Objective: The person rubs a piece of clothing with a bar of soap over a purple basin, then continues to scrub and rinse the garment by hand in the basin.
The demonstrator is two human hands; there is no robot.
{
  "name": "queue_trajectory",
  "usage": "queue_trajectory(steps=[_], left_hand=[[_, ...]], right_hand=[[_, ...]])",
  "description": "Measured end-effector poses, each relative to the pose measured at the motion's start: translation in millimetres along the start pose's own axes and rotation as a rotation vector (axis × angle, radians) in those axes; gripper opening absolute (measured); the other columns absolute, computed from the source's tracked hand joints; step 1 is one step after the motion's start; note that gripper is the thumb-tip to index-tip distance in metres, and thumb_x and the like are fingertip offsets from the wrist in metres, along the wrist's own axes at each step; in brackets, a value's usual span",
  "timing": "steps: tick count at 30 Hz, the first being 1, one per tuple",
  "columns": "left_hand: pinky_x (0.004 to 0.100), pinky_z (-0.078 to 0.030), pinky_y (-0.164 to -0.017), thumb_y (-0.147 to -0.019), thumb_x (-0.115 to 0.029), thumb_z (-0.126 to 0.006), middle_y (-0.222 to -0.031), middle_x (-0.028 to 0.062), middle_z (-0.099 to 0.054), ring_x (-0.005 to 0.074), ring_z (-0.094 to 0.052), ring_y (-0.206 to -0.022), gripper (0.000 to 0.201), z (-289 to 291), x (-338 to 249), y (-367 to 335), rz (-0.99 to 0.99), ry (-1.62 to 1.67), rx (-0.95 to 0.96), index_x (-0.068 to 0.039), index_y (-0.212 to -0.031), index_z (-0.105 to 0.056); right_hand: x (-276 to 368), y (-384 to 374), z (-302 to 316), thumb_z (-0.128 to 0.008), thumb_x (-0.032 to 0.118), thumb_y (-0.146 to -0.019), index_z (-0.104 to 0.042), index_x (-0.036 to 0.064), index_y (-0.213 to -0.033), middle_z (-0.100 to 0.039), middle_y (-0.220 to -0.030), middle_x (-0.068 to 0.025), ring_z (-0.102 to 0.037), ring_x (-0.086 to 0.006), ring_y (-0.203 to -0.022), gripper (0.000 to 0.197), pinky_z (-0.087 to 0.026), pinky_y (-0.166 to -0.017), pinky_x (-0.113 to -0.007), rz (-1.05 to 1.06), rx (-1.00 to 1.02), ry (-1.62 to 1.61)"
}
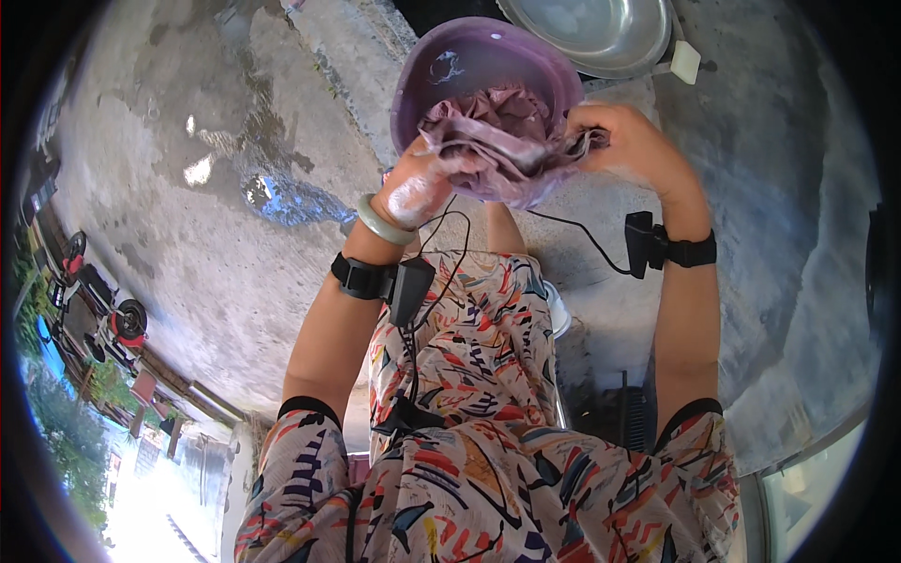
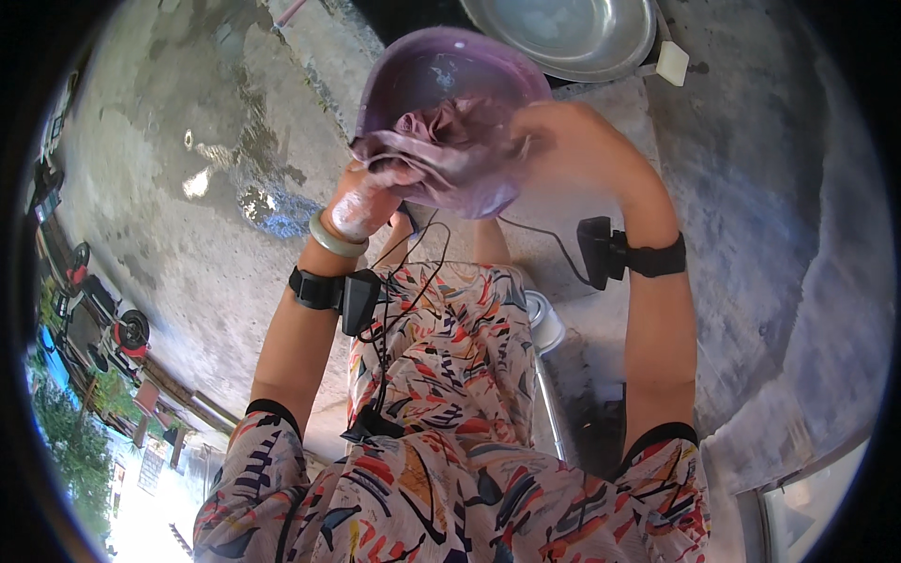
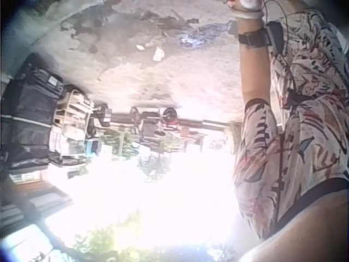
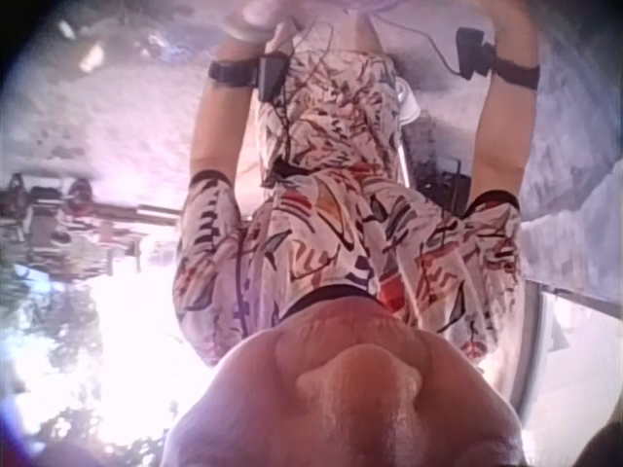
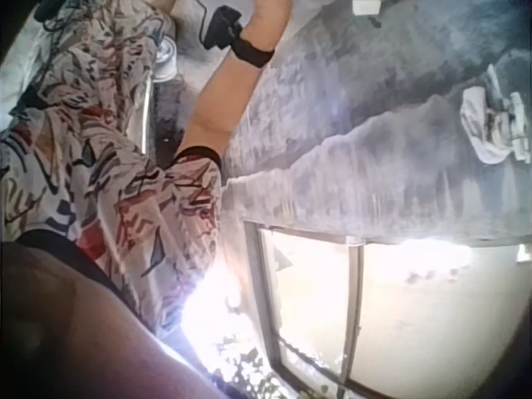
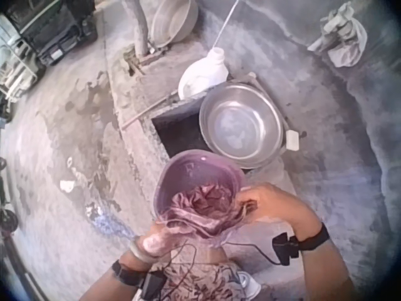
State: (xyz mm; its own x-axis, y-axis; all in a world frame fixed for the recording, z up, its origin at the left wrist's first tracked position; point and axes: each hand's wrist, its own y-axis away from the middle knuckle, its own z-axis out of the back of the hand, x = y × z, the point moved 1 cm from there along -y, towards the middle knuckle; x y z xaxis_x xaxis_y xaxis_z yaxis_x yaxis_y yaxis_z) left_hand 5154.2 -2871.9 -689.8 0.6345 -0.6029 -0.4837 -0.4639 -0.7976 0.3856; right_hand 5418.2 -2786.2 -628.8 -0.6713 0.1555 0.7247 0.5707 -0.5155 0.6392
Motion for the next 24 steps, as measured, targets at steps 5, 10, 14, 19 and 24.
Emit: queue_trajectory(steps=[5, 10, 14, 19, 24], left_hand=[[0.0425, -0.045, -0.104, -0.090, -0.014, -0.058, -0.118, 0.0146, -0.064, 0.0248, -0.058, -0.117, 0.033, -19, -4, -13, -0.043, 0.430, -0.039, 0.000, -0.120, -0.059], [0.0364, -0.055, -0.088, -0.101, -0.022, -0.053, -0.111, 0.0132, -0.066, 0.0236, -0.066, -0.100, 0.025, -19, 16, -37, -0.106, 0.300, -0.336, -0.003, -0.114, -0.060], [0.0341, -0.054, -0.076, -0.100, -0.022, -0.053, -0.098, 0.0110, -0.067, 0.0210, -0.066, -0.087, 0.024, 12, 49, -35, -0.292, -0.401, -0.473, 0.000, -0.106, -0.061], [0.0309, -0.048, -0.061, -0.097, -0.027, -0.058, -0.085, 0.0023, -0.064, 0.0119, -0.057, -0.072, 0.027, -49, 62, -41, -0.014, 0.018, -0.576, -0.001, -0.095, -0.065], [0.0318, -0.049, -0.079, -0.101, -0.028, -0.045, -0.097, 0.0060, -0.058, 0.0177, -0.058, -0.090, 0.036, 34, 79, -44, -0.268, -0.082, -0.215, 0.000, -0.123, -0.053]], right_hand=[[-7, -10, -33, -0.069, 0.005, -0.074, -0.064, 0.0009, -0.103, -0.062, -0.103, -0.0053, -0.057, -0.0135, -0.093, 0.030, -0.045, -0.086, -0.025, 0.234, -0.457, -0.244], [21, -23, -88, -0.064, 0.008, -0.077, -0.069, 0.0037, -0.092, -0.063, -0.094, -0.0103, -0.062, -0.0212, -0.094, 0.016, -0.048, -0.087, -0.033, 0.238, -0.769, -1.109], [81, -29, -119, -0.066, 0.012, -0.083, -0.064, 0.0034, -0.083, -0.060, -0.081, -0.0097, -0.060, -0.0233, -0.073, 0.009, -0.048, -0.069, -0.035, 0.605, -0.796, -0.023], [16, -76, -92, -0.071, 0.022, -0.083, -0.053, 0.0028, -0.068, -0.050, -0.063, -0.0148, -0.052, -0.0292, -0.057, 0.031, -0.042, -0.057, -0.039, 0.075, -1.184, 0.109], [65, -63, -129, -0.071, 0.024, -0.080, -0.061, 0.0035, -0.068, -0.060, -0.071, -0.0148, -0.058, -0.0324, -0.065, 0.026, -0.047, -0.065, -0.039, 0.458, -0.951, 0.024]])
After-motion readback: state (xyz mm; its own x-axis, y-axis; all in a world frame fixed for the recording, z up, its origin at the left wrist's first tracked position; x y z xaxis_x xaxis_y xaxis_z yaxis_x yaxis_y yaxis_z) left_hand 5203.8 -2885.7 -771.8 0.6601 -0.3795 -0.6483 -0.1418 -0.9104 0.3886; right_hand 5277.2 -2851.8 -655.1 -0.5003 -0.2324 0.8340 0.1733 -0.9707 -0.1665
